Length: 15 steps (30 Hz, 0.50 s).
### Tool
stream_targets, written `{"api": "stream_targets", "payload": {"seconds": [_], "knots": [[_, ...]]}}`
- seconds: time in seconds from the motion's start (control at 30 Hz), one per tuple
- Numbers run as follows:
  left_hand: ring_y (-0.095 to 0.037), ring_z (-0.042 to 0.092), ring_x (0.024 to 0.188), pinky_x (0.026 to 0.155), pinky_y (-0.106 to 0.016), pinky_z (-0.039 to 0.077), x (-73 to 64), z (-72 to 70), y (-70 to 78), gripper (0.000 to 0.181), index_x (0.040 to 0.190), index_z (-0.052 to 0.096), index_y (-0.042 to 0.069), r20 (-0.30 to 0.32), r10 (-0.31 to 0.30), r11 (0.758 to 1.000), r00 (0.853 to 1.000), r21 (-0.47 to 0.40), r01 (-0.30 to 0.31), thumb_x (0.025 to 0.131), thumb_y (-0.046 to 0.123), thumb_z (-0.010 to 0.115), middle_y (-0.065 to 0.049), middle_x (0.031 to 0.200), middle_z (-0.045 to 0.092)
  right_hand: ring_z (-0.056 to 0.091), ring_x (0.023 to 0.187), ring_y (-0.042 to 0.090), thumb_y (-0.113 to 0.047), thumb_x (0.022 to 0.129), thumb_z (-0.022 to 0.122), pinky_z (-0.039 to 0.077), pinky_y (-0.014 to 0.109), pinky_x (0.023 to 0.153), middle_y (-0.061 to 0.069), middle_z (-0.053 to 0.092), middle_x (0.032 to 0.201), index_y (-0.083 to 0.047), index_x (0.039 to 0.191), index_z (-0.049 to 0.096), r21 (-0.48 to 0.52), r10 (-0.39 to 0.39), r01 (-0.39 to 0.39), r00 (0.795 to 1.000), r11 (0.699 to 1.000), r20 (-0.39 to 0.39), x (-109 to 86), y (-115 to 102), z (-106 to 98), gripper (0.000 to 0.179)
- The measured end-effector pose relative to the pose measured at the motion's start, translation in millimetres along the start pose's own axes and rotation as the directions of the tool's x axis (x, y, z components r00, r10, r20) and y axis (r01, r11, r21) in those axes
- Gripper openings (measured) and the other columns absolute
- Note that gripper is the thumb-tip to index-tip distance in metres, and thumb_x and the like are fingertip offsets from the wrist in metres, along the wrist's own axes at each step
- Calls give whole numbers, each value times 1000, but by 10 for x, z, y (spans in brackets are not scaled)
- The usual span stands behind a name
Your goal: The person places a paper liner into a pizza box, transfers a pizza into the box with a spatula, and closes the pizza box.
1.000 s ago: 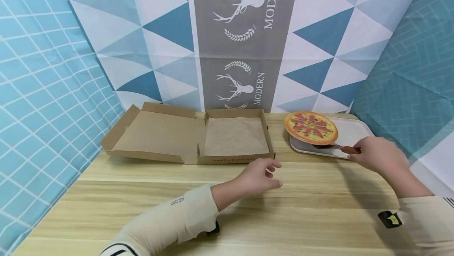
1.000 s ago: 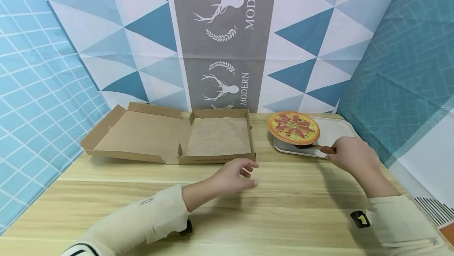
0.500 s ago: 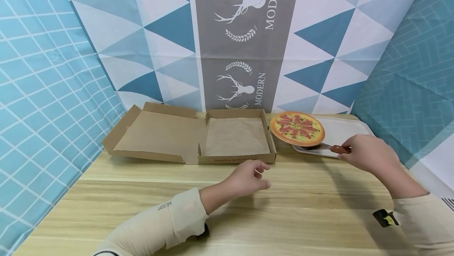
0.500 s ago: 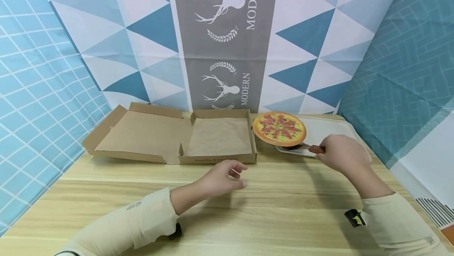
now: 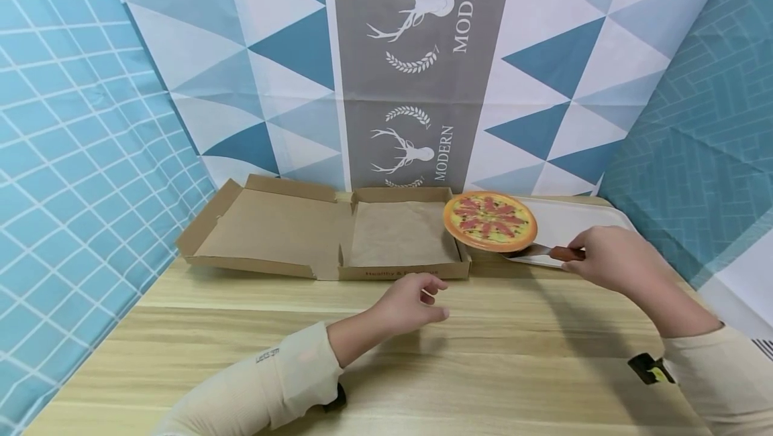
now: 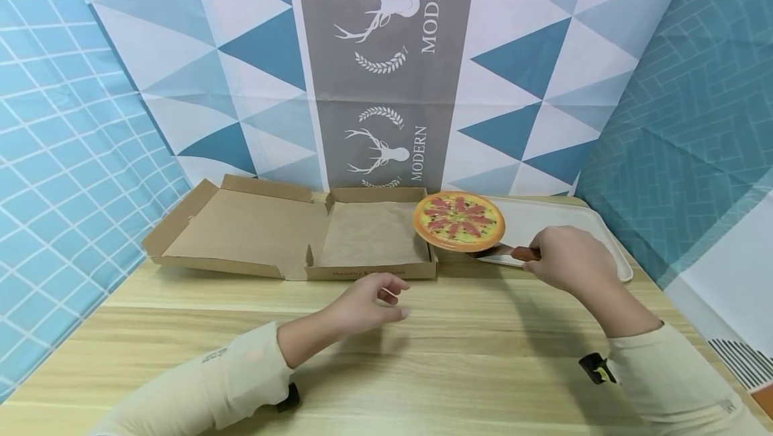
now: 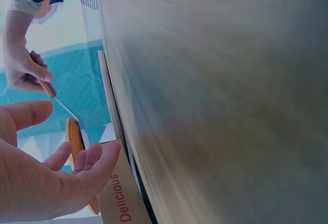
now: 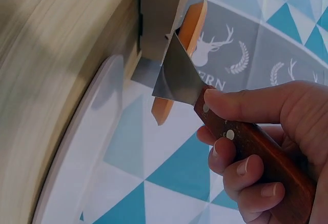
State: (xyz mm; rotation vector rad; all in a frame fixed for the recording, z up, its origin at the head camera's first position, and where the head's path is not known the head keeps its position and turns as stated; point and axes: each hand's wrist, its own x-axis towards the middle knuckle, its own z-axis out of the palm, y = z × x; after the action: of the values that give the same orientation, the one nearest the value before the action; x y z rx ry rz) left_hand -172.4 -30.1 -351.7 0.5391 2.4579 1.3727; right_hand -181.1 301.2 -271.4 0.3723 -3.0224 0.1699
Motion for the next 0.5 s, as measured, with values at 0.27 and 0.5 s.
{"api": "stream_targets", "payload": {"seconds": [0.27,0.5], "knots": [[-24,61,112,95,-43,54,-47,-89,-28,42,130,67,4,-16,-9,1000,1000,-2,9,90,13,78,-14,126,63,48,57,13,-21,85,80,38,31,53,-10,57,55,-14,77,77,-18,-47,47,999,999,-25,69,-133,-11,11],[-25,62,112,93,-40,55,-94,-184,-25,41,129,67,3,-44,-8,1000,999,4,8,91,12,78,-16,129,65,49,57,13,-20,84,80,39,31,52,-8,60,57,-10,81,78,-4,-44,44,999,999,-21,135,-256,11,10]]}}
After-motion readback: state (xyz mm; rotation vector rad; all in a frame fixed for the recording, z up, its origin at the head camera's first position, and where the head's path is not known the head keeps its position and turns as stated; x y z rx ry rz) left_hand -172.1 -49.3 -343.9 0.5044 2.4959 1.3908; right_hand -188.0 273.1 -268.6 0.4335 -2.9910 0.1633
